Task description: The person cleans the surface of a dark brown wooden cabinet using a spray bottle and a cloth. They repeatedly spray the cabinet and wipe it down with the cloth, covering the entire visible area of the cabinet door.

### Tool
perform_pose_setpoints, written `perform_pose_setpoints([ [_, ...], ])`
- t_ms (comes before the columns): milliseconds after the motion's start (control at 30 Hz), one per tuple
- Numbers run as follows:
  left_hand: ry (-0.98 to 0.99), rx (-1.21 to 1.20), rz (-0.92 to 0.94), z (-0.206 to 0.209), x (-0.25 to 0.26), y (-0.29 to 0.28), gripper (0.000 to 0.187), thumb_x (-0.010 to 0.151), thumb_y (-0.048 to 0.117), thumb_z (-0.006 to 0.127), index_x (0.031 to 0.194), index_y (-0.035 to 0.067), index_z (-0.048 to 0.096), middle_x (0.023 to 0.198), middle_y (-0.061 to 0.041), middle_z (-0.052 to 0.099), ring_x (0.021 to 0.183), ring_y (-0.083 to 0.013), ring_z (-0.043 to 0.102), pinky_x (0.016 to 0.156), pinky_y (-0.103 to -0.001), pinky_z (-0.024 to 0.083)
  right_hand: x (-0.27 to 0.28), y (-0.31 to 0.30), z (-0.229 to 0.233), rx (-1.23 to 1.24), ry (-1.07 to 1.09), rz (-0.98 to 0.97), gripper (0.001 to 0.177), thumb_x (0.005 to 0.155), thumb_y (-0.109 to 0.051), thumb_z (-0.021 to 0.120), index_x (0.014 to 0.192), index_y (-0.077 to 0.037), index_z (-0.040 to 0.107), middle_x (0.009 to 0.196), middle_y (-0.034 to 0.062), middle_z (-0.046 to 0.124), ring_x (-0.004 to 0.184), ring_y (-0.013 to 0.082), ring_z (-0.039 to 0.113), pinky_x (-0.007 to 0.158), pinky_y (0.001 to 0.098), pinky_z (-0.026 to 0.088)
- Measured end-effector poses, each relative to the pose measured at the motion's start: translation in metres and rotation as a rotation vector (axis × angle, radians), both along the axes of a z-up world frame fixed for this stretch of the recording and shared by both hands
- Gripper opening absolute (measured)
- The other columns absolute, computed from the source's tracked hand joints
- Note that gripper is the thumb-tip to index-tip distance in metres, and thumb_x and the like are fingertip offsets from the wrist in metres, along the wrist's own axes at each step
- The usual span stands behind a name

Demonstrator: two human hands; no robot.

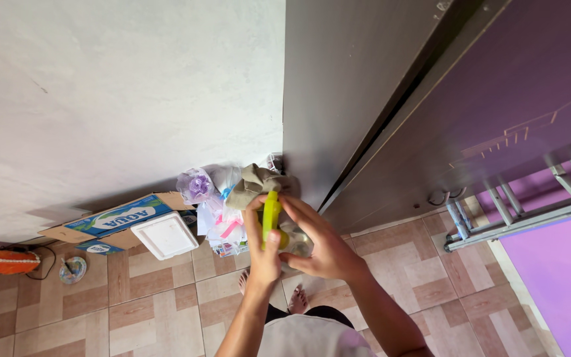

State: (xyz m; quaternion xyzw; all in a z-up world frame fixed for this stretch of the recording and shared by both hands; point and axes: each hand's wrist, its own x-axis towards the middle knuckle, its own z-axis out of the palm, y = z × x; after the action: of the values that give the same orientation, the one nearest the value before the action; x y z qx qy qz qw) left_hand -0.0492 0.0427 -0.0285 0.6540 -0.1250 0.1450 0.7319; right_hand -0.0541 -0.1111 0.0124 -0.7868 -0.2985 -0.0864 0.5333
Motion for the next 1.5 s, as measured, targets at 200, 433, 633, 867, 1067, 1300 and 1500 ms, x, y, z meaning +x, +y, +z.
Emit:
perform_pose_setpoints([
  [200, -0.029, 0.047, 0.007, 0.006, 0.01, -0.002, 0.084, 0.101, 0.067, 0.047, 0.148, -0.002, 0.04, 0.14, -0.016, 0.044, 0.136, -0.0268, 0.045, 0.119, -0.04, 0.033, 0.015, 0.014, -0.005, 0.029, -0.039, -0.085, 0.095, 0.078, -0.01, 0.086, 0.158, 0.0, 0.034, 0.159, 0.0229, 0.042, 0.146, 0.0381, 0.049, 0.118, 0.0428, 0.045],
  [433, -0.027, -0.067, -0.12, 0.01, 0.032, 0.0, 0.086, 0.1, 0.069, 0.046, 0.147, -0.002, 0.038, 0.141, -0.016, 0.044, 0.131, -0.0256, 0.049, 0.114, -0.039, 0.039, 0.038, 0.031, -0.011, 0.113, -0.154, -0.241, 0.086, 0.076, -0.01, 0.088, 0.148, 0.001, 0.043, 0.147, 0.022, 0.049, 0.135, 0.0352, 0.056, 0.109, 0.0407, 0.051],
  [633, 0.009, -0.328, -0.154, -0.021, 0.065, 0.015, 0.041, 0.108, 0.036, 0.059, 0.131, 0.003, 0.049, 0.129, -0.011, 0.055, 0.123, -0.0192, 0.05, 0.11, -0.032, 0.039, 0.062, 0.042, -0.025, 0.256, -0.166, -0.442, 0.048, 0.087, 0.004, 0.066, 0.133, 0.0, 0.056, 0.135, 0.0184, 0.064, 0.126, 0.0276, 0.067, 0.106, 0.038, 0.055],
  [867, 0.043, -0.393, -0.027, -0.01, 0.133, 0.038, 0.056, 0.093, -0.009, 0.07, 0.132, 0.011, 0.036, 0.123, -0.013, 0.06, 0.108, -0.0167, 0.062, 0.086, -0.027, 0.05, 0.096, 0.06, -0.015, 0.373, -0.182, -0.503, 0.046, 0.09, 0.009, 0.048, 0.135, 0.003, 0.039, 0.143, 0.0229, 0.056, 0.148, 0.0361, 0.047, 0.123, 0.0457, 0.037],
  [1067, 0.376, -0.266, -0.134, 0.019, 0.193, 0.072, 0.079, 0.08, -0.008, 0.069, 0.15, 0.011, 0.038, 0.123, -0.014, 0.068, 0.105, -0.019, 0.067, 0.079, -0.032, 0.051, 0.135, 0.076, -0.012, 0.531, -0.255, -0.535, 0.045, 0.099, 0.002, 0.053, 0.141, 0.002, 0.038, 0.138, 0.0206, 0.059, 0.144, 0.0356, 0.053, 0.124, 0.0488, 0.043],
  [1300, 0.352, -0.26, -0.29, -0.001, 0.25, 0.097, 0.059, 0.088, 0.001, 0.072, 0.144, 0.004, 0.053, 0.127, -0.008, 0.067, 0.118, -0.0171, 0.064, 0.1, -0.032, 0.052, 0.167, 0.087, -0.004, 0.556, -0.245, -0.727, 0.037, 0.096, -0.002, 0.059, 0.131, 0.007, 0.055, 0.134, 0.0231, 0.063, 0.136, 0.0357, 0.058, 0.122, 0.0505, 0.041],
  [1500, 0.386, -0.242, -0.305, -0.025, 0.291, 0.107, 0.044, 0.1, 0.014, 0.064, 0.141, 0.0, 0.056, 0.129, -0.01, 0.067, 0.117, -0.0164, 0.064, 0.098, -0.033, 0.052, 0.183, 0.087, 0.003, 0.534, -0.233, -0.79, 0.027, 0.095, -0.005, 0.059, 0.12, 0.006, 0.057, 0.13, 0.0241, 0.066, 0.134, 0.0365, 0.06, 0.121, 0.0501, 0.043],
])
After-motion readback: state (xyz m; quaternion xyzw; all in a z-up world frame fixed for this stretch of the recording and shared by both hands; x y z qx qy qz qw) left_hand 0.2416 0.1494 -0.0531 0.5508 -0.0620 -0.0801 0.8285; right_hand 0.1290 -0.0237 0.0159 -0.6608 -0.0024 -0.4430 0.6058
